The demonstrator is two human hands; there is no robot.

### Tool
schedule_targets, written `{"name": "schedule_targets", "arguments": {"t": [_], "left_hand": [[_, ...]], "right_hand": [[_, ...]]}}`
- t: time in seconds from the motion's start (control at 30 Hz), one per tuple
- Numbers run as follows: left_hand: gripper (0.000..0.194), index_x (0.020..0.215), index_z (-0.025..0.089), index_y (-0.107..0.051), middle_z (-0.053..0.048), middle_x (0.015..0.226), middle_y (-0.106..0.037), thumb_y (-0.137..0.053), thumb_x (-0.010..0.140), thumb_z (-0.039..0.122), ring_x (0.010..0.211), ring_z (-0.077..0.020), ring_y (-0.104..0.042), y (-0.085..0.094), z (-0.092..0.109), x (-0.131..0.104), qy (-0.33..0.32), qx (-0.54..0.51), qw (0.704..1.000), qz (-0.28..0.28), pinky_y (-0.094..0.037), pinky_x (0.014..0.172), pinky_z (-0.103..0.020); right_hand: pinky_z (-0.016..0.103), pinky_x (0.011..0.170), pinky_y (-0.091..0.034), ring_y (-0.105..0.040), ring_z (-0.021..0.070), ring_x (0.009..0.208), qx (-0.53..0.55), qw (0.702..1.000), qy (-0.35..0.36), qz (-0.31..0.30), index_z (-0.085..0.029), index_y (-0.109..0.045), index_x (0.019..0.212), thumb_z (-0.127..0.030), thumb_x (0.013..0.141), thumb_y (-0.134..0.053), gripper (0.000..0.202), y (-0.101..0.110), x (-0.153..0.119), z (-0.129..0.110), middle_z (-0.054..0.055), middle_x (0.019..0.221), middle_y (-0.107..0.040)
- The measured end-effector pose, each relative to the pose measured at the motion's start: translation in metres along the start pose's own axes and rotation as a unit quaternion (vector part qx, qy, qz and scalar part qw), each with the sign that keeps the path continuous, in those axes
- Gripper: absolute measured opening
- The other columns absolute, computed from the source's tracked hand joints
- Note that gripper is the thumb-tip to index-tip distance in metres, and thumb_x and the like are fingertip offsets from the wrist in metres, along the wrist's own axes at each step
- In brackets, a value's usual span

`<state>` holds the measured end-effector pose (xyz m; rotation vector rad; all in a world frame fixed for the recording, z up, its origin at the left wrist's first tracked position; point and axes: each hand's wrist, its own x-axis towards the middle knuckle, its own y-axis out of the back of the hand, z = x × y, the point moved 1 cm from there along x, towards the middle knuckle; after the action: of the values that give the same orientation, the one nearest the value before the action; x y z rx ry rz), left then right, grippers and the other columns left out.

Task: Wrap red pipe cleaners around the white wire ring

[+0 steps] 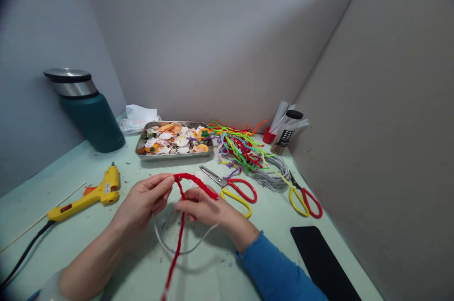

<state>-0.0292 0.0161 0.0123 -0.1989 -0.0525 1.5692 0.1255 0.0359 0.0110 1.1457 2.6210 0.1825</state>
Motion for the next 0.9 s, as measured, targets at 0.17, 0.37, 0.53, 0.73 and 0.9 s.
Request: {"name": "schedule_targets", "arguments": {"t": [0.17,0.37,0.53,0.73,0.9], "left_hand": [[0.029,0.078,0.016,-0.066,0.006,0.051,-0.040,-0.057,0.079,0.043,0.044,-0.0056,-0.029,0.000,0.003,-0.005,-0.026,0.087,0.995,-0.039,-0.021,0.041,-0.020],[0.024,0.082,0.018,-0.071,0.001,0.061,-0.056,-0.054,0.083,0.036,0.058,-0.0110,-0.048,-0.003,0.008,-0.009,-0.169,0.275,0.946,-0.042,-0.036,0.057,-0.021],[0.028,0.074,0.018,-0.069,0.002,0.055,-0.053,-0.052,0.083,0.039,0.053,-0.0110,-0.046,-0.003,0.008,-0.009,-0.161,0.325,0.932,-0.012,-0.035,0.053,-0.021],[0.030,0.076,0.020,-0.071,0.002,0.054,-0.055,-0.053,0.081,0.042,0.053,-0.0119,-0.046,-0.003,0.007,-0.007,-0.134,0.346,0.928,0.029,-0.034,0.053,-0.021],[0.032,0.071,0.019,-0.070,0.002,0.053,-0.056,-0.053,0.081,0.044,0.052,-0.0117,-0.045,-0.003,0.007,-0.008,-0.126,0.359,0.924,0.046,-0.032,0.052,-0.021]], "right_hand": [[0.020,0.043,-0.035,-0.048,0.0087,0.044,-0.010,0.994,-0.020,0.109,-0.015,-0.062,0.071,-0.028,0.080,-0.052,0.019,0.017,0.000,-0.005,0.001,0.061,-0.064],[0.026,0.070,-0.045,-0.060,0.0150,0.075,-0.166,0.912,0.137,0.349,-0.020,-0.068,0.094,-0.020,0.079,-0.052,0.021,0.034,0.001,-0.001,0.004,0.094,-0.069],[0.025,0.066,-0.046,-0.061,0.0141,0.069,-0.197,0.924,0.159,0.287,-0.022,-0.061,0.113,-0.021,0.083,-0.052,0.031,0.038,-0.003,-0.003,0.002,0.087,-0.070],[0.023,0.065,-0.042,-0.059,0.0127,0.072,-0.244,0.918,0.210,0.232,-0.019,-0.066,0.084,-0.026,0.088,-0.052,0.016,0.036,-0.013,-0.021,0.001,0.080,-0.066],[0.025,0.069,-0.040,-0.056,0.0144,0.078,-0.348,0.879,0.266,0.188,-0.018,-0.062,0.085,-0.024,0.087,-0.054,0.010,0.023,-0.017,-0.026,0.004,0.083,-0.062]]}}
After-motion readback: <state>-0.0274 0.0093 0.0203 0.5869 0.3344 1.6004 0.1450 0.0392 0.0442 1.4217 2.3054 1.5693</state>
